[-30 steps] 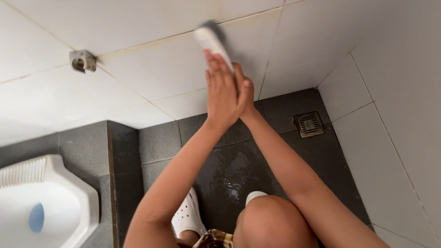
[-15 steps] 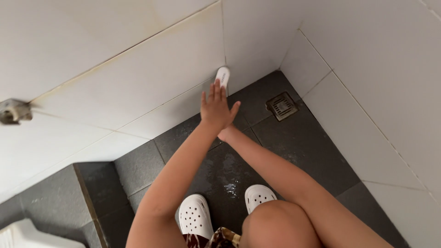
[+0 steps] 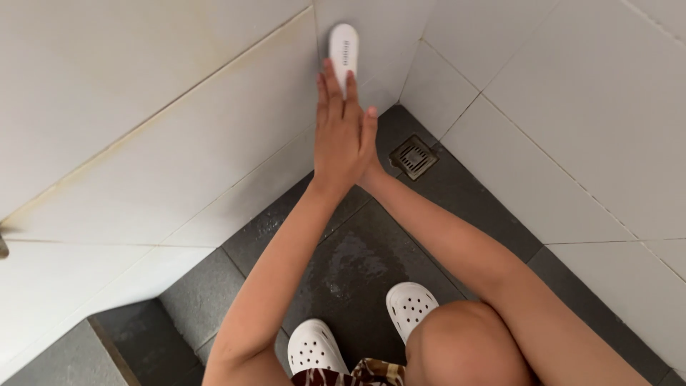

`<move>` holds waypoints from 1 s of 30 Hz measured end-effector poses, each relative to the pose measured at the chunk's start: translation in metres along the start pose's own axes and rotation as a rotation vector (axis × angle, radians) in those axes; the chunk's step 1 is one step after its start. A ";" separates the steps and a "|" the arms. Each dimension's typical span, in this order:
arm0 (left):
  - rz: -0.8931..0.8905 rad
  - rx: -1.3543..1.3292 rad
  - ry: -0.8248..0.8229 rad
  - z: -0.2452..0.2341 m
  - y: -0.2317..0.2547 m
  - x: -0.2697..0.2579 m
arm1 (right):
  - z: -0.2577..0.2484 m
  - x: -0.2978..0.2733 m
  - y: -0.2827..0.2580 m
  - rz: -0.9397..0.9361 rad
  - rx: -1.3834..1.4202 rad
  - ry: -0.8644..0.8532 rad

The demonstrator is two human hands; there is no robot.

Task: The person scrubs a white bidet and surrounding tiled surfaces using a handheld brush. They clean the bidet basin, rim, and adjacent floor tiles, then move to scrub the wall tiles and grout lines near the bidet.

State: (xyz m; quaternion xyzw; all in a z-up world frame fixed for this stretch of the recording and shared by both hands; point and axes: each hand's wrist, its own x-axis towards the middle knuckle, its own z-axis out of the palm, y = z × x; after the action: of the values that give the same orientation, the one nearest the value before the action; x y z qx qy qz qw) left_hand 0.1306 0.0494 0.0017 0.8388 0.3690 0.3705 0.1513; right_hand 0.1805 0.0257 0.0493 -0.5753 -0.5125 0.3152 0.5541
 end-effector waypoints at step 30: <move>-0.039 0.482 -0.011 -0.057 0.001 -0.006 | 0.019 0.002 0.040 -0.312 -0.306 -0.111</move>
State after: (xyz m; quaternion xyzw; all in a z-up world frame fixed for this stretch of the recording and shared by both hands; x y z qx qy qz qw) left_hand 0.0862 0.0428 0.0381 0.8455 0.4621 0.2639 -0.0441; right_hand 0.1729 0.0389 0.0080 -0.5484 -0.6669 0.1754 0.4731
